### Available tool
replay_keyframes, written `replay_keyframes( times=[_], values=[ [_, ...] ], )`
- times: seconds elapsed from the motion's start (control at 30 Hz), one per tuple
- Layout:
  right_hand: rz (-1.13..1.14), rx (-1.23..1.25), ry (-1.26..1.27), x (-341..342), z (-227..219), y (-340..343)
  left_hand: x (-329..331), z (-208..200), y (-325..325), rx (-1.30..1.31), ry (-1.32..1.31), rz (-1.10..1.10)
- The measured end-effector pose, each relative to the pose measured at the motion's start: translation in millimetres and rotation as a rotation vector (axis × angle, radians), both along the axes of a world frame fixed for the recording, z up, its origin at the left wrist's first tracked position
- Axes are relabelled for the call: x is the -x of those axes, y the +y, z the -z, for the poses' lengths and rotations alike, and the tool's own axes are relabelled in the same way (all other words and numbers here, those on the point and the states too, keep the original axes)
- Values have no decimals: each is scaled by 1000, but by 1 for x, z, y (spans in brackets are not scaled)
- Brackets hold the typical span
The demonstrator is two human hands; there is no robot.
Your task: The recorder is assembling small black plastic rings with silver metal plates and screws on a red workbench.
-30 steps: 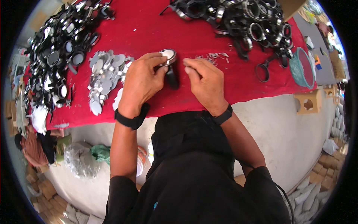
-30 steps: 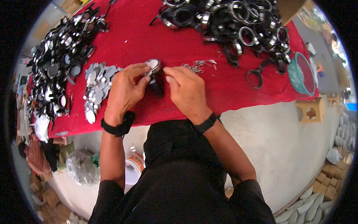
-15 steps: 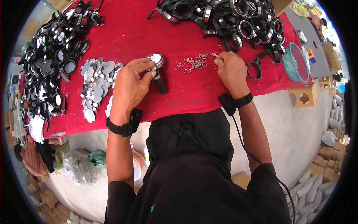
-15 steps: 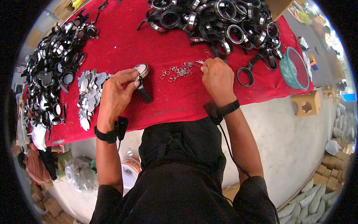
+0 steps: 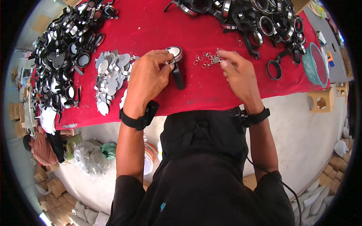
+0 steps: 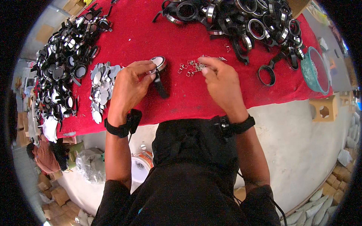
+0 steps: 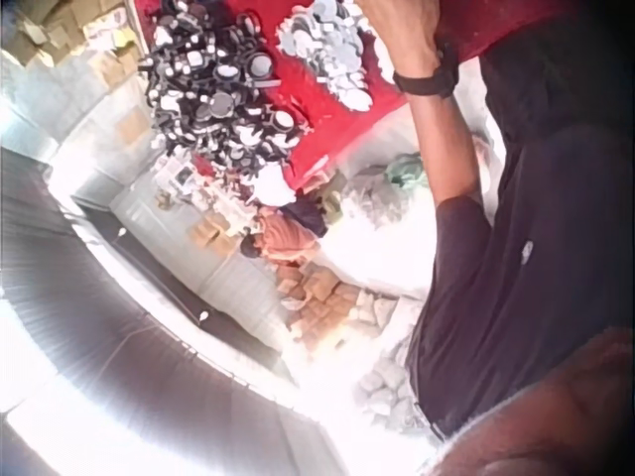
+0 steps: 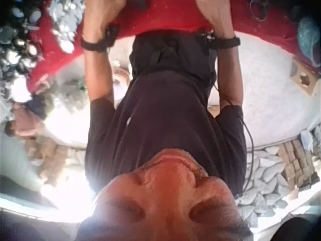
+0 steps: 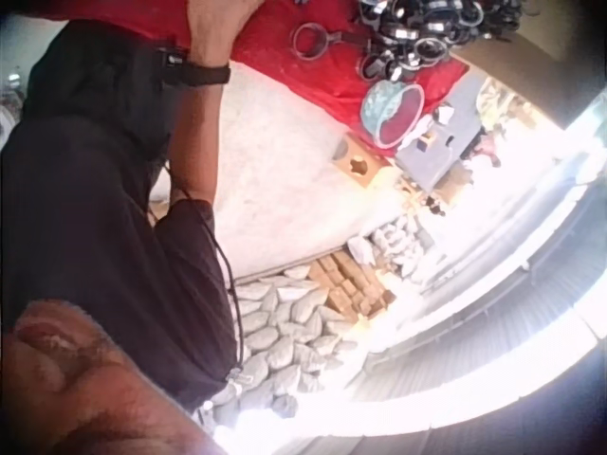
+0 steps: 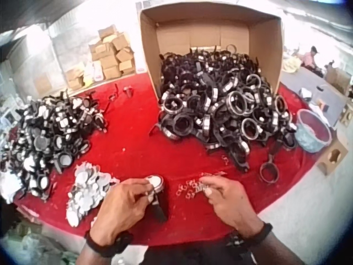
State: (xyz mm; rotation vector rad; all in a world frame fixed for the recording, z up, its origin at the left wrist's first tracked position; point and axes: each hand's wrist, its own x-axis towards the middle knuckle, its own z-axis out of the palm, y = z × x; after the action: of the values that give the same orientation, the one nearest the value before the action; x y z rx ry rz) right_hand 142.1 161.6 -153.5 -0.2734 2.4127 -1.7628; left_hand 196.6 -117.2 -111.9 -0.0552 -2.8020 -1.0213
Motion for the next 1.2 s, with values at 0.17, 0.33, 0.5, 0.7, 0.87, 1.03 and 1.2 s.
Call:
replay_keyframes(
  times=[0.17,0.33,0.5,0.7,0.87,1.03,1.2],
  values=[
    [-3,260,-273,-10,1,-35,1,-3,3,29,-49,-1],
    [23,424,-335,-10,17,-74,4,-2,6,104,-24,-33],
    [95,468,-336,-12,20,-100,5,-4,8,137,-44,-86],
    [131,442,-307,-12,29,-112,7,-2,12,185,-22,-109],
    [145,371,-250,-9,40,-120,8,4,18,229,8,-137],
    [147,222,-204,-8,42,-122,7,13,16,219,173,-137],
    [182,131,-180,-10,37,-123,5,13,20,134,157,-171]
  ],
)
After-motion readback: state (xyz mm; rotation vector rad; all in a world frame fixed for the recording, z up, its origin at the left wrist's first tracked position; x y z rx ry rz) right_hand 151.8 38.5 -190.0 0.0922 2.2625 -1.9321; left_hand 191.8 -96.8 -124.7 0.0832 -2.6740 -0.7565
